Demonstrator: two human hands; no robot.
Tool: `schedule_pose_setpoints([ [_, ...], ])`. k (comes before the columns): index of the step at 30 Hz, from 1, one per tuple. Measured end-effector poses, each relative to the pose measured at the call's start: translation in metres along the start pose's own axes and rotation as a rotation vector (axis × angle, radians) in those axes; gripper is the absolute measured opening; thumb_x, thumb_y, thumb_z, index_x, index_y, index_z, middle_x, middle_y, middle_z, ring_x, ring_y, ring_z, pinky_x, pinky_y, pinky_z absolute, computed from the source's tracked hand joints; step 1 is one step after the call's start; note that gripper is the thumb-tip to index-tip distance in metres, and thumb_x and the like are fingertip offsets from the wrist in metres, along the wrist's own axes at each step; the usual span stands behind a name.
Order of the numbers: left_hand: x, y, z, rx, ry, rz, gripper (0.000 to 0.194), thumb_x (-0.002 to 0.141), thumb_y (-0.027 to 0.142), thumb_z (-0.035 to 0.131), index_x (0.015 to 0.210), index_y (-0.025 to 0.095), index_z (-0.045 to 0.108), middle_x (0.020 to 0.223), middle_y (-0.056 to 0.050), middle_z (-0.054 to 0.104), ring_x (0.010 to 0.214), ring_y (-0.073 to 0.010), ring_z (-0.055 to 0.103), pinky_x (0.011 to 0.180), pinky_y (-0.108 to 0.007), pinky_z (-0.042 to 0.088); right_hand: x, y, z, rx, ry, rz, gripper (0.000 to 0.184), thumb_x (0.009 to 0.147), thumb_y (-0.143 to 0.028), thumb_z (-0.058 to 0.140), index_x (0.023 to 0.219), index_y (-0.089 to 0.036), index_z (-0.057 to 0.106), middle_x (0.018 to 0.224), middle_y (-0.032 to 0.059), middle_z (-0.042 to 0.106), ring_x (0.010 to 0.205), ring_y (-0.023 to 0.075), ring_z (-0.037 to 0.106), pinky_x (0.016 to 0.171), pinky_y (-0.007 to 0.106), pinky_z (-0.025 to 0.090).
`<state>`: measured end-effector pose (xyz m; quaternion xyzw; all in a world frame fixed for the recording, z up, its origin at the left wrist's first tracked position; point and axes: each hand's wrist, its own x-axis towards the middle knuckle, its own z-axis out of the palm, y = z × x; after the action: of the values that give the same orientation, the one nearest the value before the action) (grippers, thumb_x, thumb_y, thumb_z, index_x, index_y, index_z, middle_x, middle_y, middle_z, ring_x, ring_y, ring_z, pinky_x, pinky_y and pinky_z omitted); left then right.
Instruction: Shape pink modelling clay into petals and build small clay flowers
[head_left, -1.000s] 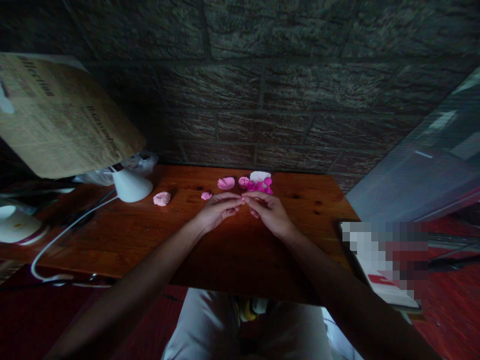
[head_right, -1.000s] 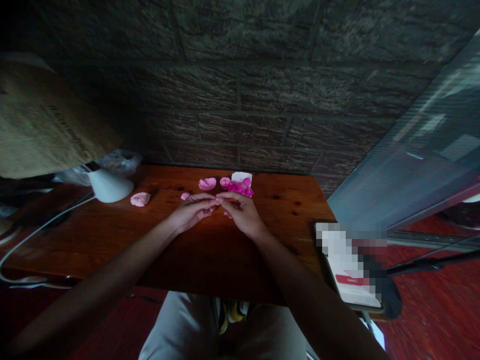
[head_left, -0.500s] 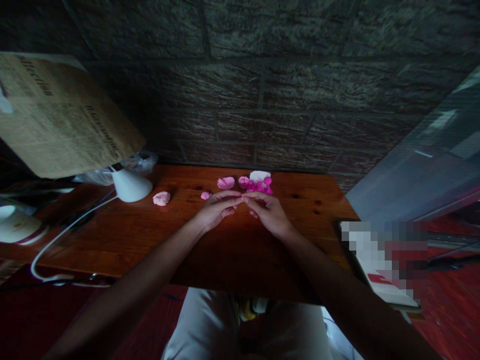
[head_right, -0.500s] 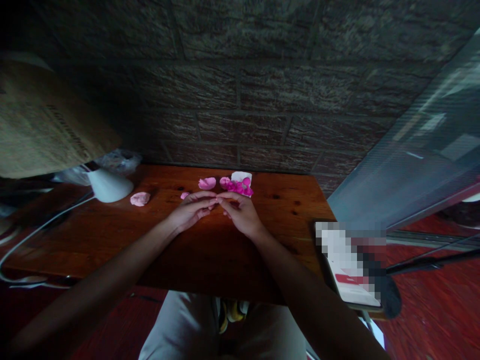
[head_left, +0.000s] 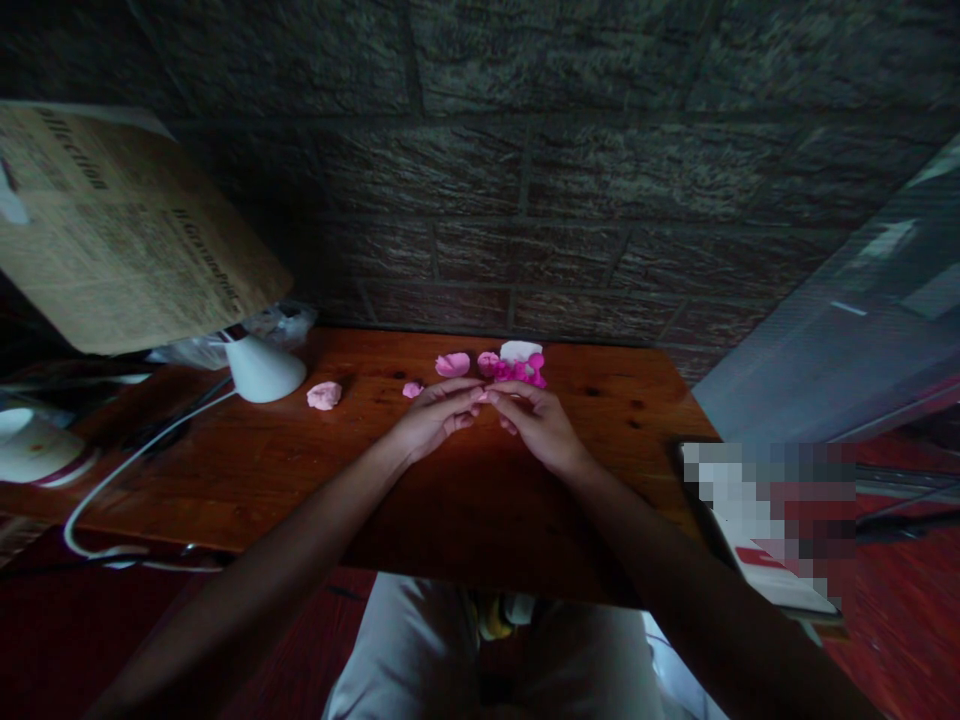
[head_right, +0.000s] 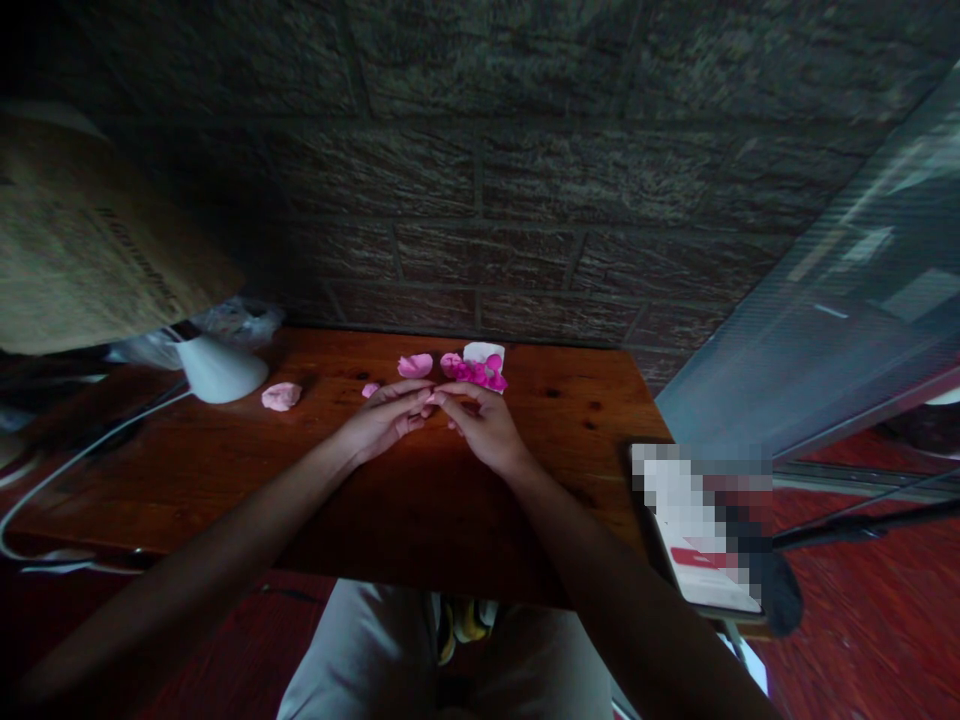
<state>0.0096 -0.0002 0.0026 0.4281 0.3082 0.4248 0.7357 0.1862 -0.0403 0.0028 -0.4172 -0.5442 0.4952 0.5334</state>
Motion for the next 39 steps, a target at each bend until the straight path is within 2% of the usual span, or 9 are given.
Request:
schedule_pose_setpoints([
  [6,0.003,-0.001,-0.002,0.024,0.036,0.006,0.038,0.057,0.033,0.099,0.087,0.016,0.083,0.084,-0.005,0.078,0.062,-0.0049,0.057,0.059,-0.017,0.045,-0.001,-0.001,0.0,0.004,-0.002,-0.005,0.03,0.079,-0.044,0.079,0.101,-0.022,0.078,0.081,0.0005,0.073,0.058,0.0095,0.054,0.054,0.024,0.043],
  [12,0.002,-0.002,0.0,0.084,0.027,0.028,0.039,0.055,0.038,0.099,0.084,0.016,0.083,0.08,-0.005,0.077,0.06,-0.0059,0.056,0.055,-0.018,0.04,-0.001,-0.004,0.001,-0.036,0.004,-0.033,0.024,0.079,-0.041,0.078,0.093,-0.023,0.079,0.087,0.002,0.075,0.065,0.0123,0.059,0.057,0.026,0.046],
  [22,0.001,-0.001,-0.001,0.251,0.028,0.159,0.036,0.064,0.041,0.094,0.087,0.016,0.082,0.081,-0.005,0.076,0.061,-0.0097,0.057,0.055,-0.022,0.038,0.0,0.0,0.001,-0.003,0.012,0.01,0.03,0.076,-0.046,0.08,0.095,-0.023,0.078,0.088,0.0026,0.076,0.063,0.0117,0.059,0.057,0.026,0.046],
  [26,0.001,-0.002,0.0,0.325,0.014,0.182,0.034,0.069,0.042,0.09,0.088,0.016,0.081,0.082,-0.006,0.076,0.063,-0.0114,0.058,0.057,-0.024,0.041,0.0,0.0,0.0,-0.012,0.006,0.021,0.032,0.075,-0.049,0.082,0.093,-0.022,0.079,0.088,0.0027,0.076,0.064,0.0119,0.059,0.057,0.025,0.047],
  [30,0.001,0.002,0.0,0.384,0.011,0.202,0.037,0.072,0.05,0.086,0.087,0.017,0.08,0.076,-0.005,0.074,0.063,-0.0135,0.061,0.057,-0.024,0.042,-0.001,-0.001,-0.001,-0.063,0.004,-0.002,0.031,0.077,-0.048,0.08,0.095,-0.023,0.079,0.089,0.0029,0.077,0.062,0.0117,0.059,0.057,0.026,0.048],
  [33,-0.002,0.018,-0.014,0.604,0.076,0.338,0.04,0.079,0.056,0.079,0.088,0.017,0.08,0.082,-0.008,0.077,0.071,-0.0178,0.066,0.065,-0.027,0.047,0.001,0.003,-0.004,-0.066,0.034,0.019,0.031,0.078,-0.047,0.079,0.096,-0.022,0.079,0.09,0.0032,0.077,0.059,0.0104,0.057,0.056,0.025,0.048],
  [35,-0.005,0.032,-0.033,0.834,0.207,0.476,0.037,0.081,0.053,0.078,0.093,0.018,0.08,0.093,-0.009,0.079,0.082,-0.0208,0.069,0.074,-0.029,0.05,0.002,0.007,-0.006,-0.091,0.03,0.053,0.03,0.079,-0.047,0.078,0.095,-0.022,0.079,0.088,0.0036,0.077,0.057,0.0102,0.056,0.054,0.025,0.047],
  [37,-0.008,0.045,-0.053,1.03,0.288,0.474,0.038,0.081,0.05,0.077,0.102,0.019,0.08,0.093,-0.009,0.08,0.082,-0.0229,0.07,0.076,-0.03,0.05,0.003,0.011,-0.008,-0.17,-0.023,0.07,0.026,0.083,-0.045,0.075,0.092,-0.021,0.08,0.085,0.0039,0.076,0.058,0.0111,0.057,0.055,0.025,0.048],
  [39,-0.009,0.053,-0.071,1.208,0.297,0.387,0.036,0.077,0.047,0.081,0.101,0.02,0.08,0.092,-0.008,0.08,0.083,-0.0244,0.071,0.077,-0.031,0.051,0.002,0.014,-0.01,-0.304,-0.089,0.045,0.02,0.087,-0.039,0.071,0.087,-0.021,0.081,0.084,0.0042,0.076,0.061,0.0125,0.06,0.058,0.026,0.049],
])
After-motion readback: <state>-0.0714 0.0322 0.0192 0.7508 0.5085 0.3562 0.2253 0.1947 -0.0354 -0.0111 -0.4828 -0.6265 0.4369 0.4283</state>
